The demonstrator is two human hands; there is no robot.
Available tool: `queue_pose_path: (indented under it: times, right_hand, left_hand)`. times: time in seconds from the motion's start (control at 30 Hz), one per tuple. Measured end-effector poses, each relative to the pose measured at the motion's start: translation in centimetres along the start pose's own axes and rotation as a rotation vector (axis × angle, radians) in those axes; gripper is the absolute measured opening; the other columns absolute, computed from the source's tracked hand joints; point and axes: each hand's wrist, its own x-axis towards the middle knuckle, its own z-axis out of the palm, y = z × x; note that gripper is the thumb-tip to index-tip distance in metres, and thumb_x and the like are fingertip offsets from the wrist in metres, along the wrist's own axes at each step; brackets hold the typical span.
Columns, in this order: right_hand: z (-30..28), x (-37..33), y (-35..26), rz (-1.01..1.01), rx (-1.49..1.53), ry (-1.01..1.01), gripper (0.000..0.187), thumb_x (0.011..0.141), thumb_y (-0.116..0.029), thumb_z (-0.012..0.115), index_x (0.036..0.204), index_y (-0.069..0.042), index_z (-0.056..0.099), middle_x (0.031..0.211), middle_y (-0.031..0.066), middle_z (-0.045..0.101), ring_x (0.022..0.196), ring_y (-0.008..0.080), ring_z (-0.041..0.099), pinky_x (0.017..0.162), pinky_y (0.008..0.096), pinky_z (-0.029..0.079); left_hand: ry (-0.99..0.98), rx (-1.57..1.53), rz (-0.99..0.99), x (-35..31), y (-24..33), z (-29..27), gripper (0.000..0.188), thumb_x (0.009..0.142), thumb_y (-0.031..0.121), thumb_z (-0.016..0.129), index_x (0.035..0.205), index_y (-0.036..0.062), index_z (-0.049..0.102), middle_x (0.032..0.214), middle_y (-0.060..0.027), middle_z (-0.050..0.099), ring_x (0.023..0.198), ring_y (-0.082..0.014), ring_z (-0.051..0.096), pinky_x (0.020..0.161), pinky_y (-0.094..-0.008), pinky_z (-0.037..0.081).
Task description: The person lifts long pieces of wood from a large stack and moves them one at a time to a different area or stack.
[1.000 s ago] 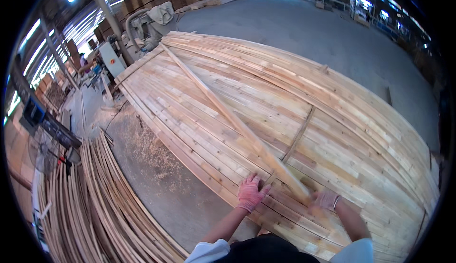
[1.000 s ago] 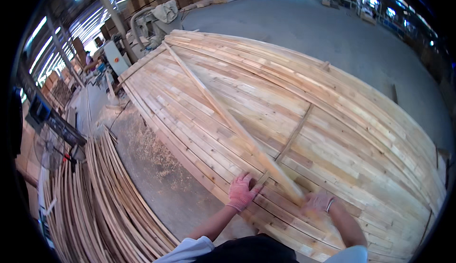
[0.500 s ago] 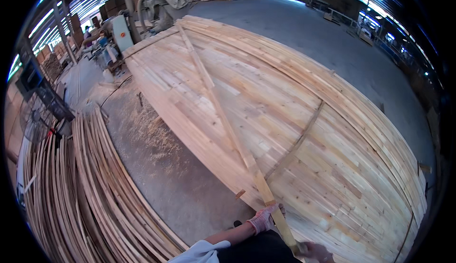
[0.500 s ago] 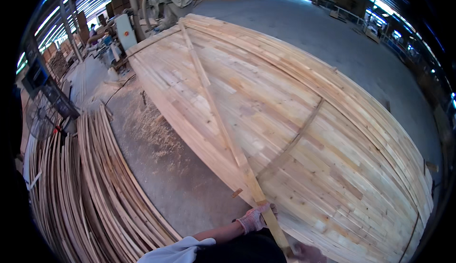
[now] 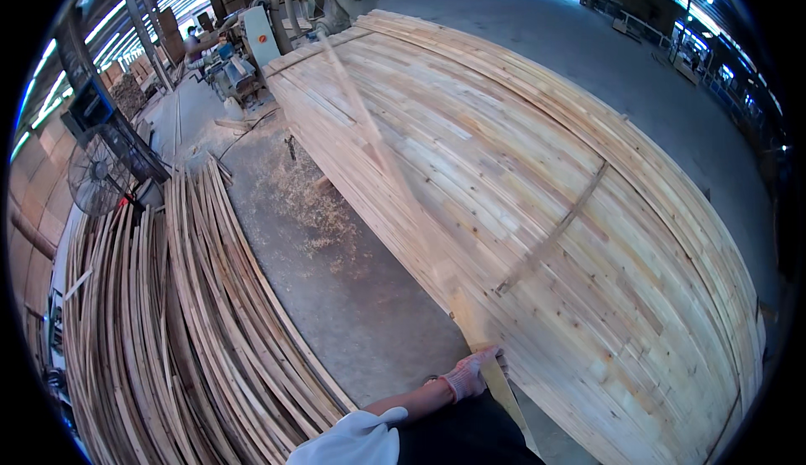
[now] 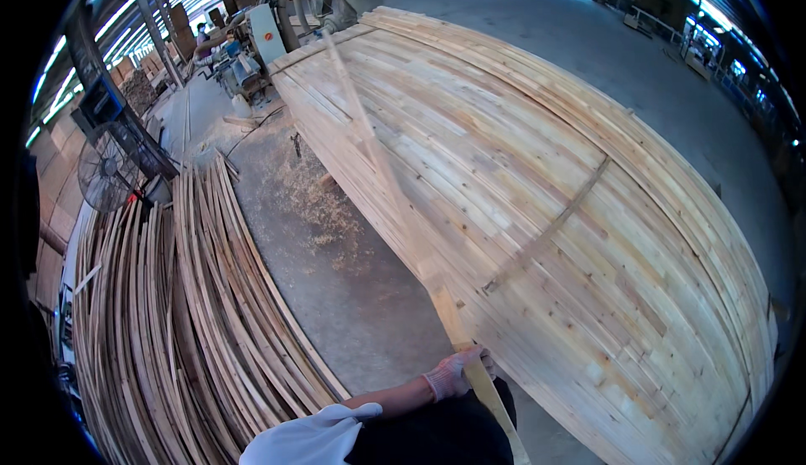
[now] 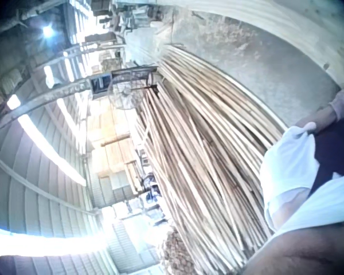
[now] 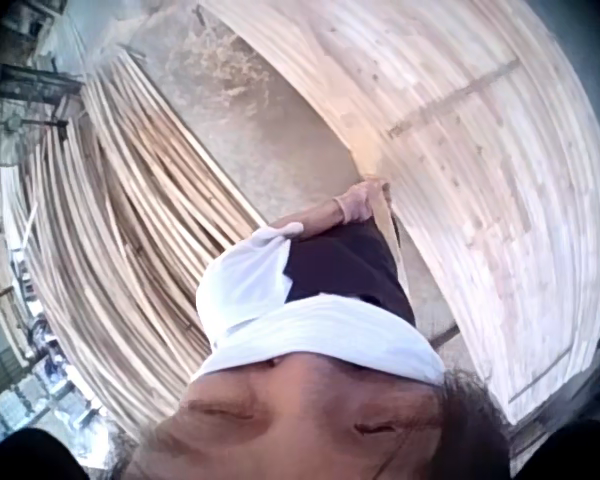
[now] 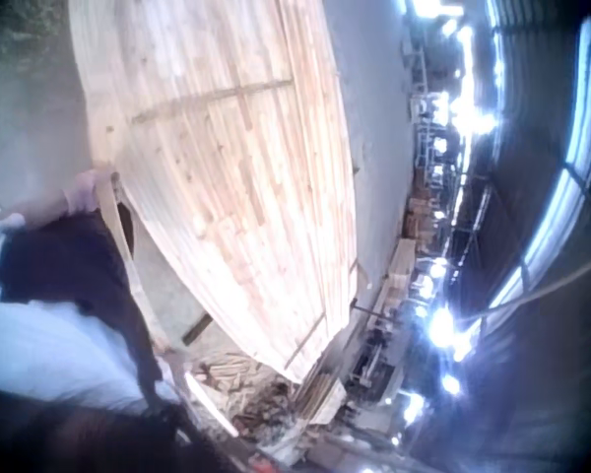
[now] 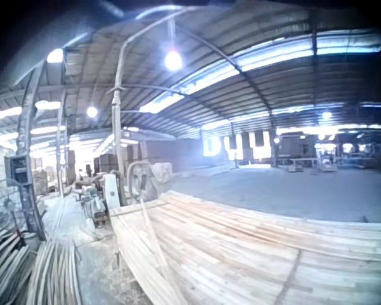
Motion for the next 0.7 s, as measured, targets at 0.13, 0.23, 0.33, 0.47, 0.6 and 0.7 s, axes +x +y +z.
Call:
queue_pose_path:
  times: [0.13, 0.23, 0.33, 0.47, 0.6, 0.7]
  right_hand:
    - [1.6, 0.8, 4.1, -0.004, -0.003, 0.027, 0.055, 0.080, -0.060, 0.066, 0.105, -0.011, 0.069, 0.093, 0.0151, 0.069, 0.091, 0.0298, 0.067, 0.081, 0.0399, 0.050]
    - [2.6, 1.8, 7.7, -0.025, -0.039, 0.042, 0.055, 0.081, -0.060, 0.066, 0.102, -0.010, 0.069, 0.091, 0.0159, 0.069, 0.089, 0.0301, 0.067, 0.080, 0.0405, 0.050]
    - [3.4, 2.9, 11.1, -0.073, -0.108, 0.059, 0.054, 0.081, -0.060, 0.066, 0.100, -0.009, 0.070, 0.088, 0.0168, 0.069, 0.088, 0.0303, 0.066, 0.079, 0.0410, 0.050]
    - [2.6, 4.2, 11.8, -0.258, -0.373, 0.115, 0.055, 0.082, -0.060, 0.066, 0.096, -0.007, 0.071, 0.085, 0.0180, 0.069, 0.086, 0.0307, 0.066, 0.078, 0.0417, 0.050]
    - [-1.3, 5.5, 5.9, -0.382, -0.136, -0.304, 0.058, 0.085, -0.062, 0.061, 0.103, -0.008, 0.071, 0.097, 0.0242, 0.069, 0.100, 0.0358, 0.065, 0.087, 0.0438, 0.049]
    - [-0.1, 7.2, -4.2, -0.309, -0.471, -0.398, 0.067, 0.074, -0.067, 0.066, 0.121, -0.018, 0.065, 0.107, 0.0122, 0.071, 0.101, 0.0300, 0.067, 0.087, 0.0415, 0.051]
  left_hand:
    - [-0.179, -0.069, -0.104, -0.6, -1.5, -0.5, 0.023, 0.088, 0.021, 0.070, 0.100, 0.0060, 0.059, 0.087, -0.0103, 0.062, 0.089, -0.0299, 0.061, 0.092, -0.0504, 0.050]
    - [-0.198, -0.169, -0.054, -1.0, -3.5, -0.5, 0.018, 0.088, 0.019, 0.069, 0.096, 0.0063, 0.059, 0.083, -0.0094, 0.059, 0.087, -0.0302, 0.059, 0.092, -0.0502, 0.050]
    - [-0.139, -0.098, 0.124, -1.0, -4.6, -0.4, 0.017, 0.088, 0.019, 0.068, 0.094, 0.0057, 0.059, 0.083, -0.0094, 0.059, 0.088, -0.0306, 0.059, 0.092, -0.0500, 0.050]
    - [0.014, -0.130, 0.290, 0.1, -2.6, -0.8, 0.021, 0.087, 0.022, 0.069, 0.097, 0.0058, 0.060, 0.090, -0.0111, 0.062, 0.091, -0.0321, 0.061, 0.091, -0.0502, 0.050]
    - [0.337, -0.112, 0.559, 2.1, -0.5, -1.9, 0.027, 0.090, 0.030, 0.065, 0.102, 0.0063, 0.061, 0.098, -0.0144, 0.063, 0.093, -0.0324, 0.062, 0.092, -0.0498, 0.050]
    - [0.247, -0.067, 0.381, 2.5, -4.4, -2.9, 0.033, 0.090, 0.032, 0.068, 0.108, 0.0051, 0.059, 0.102, -0.0151, 0.063, 0.096, -0.0330, 0.062, 0.092, -0.0497, 0.051]
